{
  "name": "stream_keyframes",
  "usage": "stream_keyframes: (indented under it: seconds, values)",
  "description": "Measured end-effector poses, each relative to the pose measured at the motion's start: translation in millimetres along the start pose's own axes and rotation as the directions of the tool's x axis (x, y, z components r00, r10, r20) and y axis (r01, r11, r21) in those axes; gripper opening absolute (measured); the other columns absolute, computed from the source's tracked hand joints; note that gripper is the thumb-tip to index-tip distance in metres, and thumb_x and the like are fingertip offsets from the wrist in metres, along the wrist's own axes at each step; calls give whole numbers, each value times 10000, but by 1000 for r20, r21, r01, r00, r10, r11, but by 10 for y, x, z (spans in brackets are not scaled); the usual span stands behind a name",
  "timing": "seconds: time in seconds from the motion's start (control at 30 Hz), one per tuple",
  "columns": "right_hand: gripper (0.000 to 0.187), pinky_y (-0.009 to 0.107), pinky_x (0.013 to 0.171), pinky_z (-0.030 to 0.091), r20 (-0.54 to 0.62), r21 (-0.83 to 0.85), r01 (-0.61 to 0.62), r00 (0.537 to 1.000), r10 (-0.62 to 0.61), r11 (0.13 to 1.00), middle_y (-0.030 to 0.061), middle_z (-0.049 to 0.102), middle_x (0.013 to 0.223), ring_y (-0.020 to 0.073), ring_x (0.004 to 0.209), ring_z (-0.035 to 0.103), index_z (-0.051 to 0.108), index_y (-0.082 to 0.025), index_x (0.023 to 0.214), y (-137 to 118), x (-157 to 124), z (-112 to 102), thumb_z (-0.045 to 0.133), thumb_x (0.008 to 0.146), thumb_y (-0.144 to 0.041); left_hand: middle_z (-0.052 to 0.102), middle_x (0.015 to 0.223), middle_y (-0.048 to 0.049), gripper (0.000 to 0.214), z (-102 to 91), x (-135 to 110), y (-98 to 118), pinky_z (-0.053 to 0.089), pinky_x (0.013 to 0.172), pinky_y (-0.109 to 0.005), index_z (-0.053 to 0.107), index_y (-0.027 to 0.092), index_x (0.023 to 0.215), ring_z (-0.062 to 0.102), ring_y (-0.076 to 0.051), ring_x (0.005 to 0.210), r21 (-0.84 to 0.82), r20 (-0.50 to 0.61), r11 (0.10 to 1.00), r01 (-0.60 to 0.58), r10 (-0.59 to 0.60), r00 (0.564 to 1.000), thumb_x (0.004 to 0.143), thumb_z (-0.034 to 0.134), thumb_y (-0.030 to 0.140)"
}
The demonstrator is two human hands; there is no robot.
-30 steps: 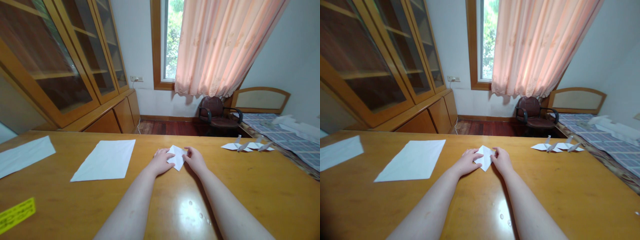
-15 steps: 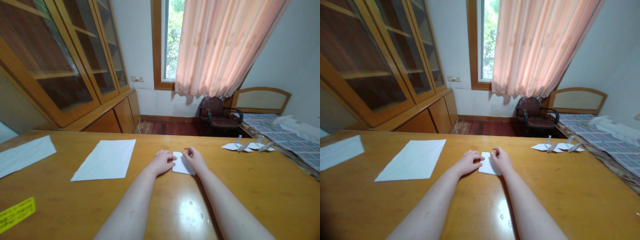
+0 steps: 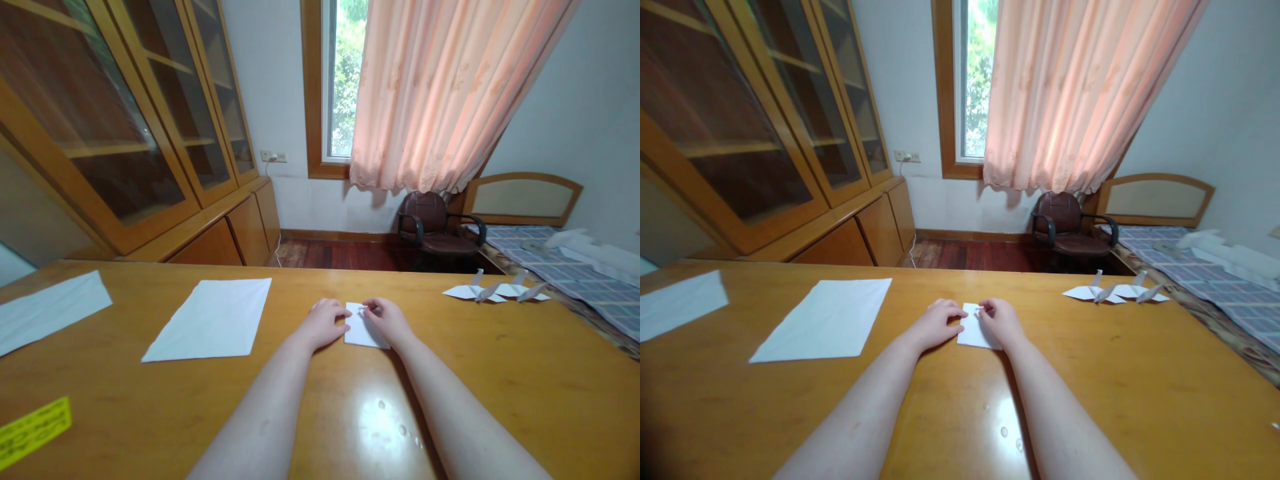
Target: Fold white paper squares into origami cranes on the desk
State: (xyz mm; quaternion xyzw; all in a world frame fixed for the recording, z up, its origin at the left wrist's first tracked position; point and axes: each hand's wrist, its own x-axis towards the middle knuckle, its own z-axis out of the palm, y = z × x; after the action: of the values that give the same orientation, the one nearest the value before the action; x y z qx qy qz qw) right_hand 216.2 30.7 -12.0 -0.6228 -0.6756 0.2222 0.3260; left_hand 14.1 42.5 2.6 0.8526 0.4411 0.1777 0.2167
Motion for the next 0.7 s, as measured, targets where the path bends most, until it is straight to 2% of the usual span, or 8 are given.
stream_keyframes:
  seconds: [0.2,0.3,0.53,0.7]
  values:
    - [191,295,766,450,28,-75,5,1000,-3,997,61,706,892,192,835,620,706,-198,876,-31,-7,-15,571,778,-291,567,1201,-33,366,13,-3,-10,333,1030,-378,646,292,1111,456,-242,1150,-11,-7,1000,12,-12,1000,755,604,367]
    - [210,299,796,444,44,-84,9,999,-5,996,55,709,899,193,862,618,715,-205,889,-45,-6,-26,540,801,-279,522,1283,-22,409,19,-8,-18,308,1051,-397,608,328,1169,434,-243,1191,-7,26,1000,6,-6,1000,767,591,398]
    - [235,312,842,436,83,-51,33,996,-28,998,54,708,944,194,916,612,718,-211,916,-39,-2,-28,502,832,-250,322,1472,4,556,59,-7,-56,83,1119,-505,469,438,1284,216,-278,1372,65,160,998,-15,5,987,748,593,521]
    - [234,316,857,437,99,-26,59,993,-57,998,61,705,953,196,929,611,716,-209,921,-8,8,3,504,839,-265,261,1506,17,546,61,-1,-36,42,1121,-510,426,444,1312,175,-275,1389,104,171,995,13,-30,985,787,520,559]
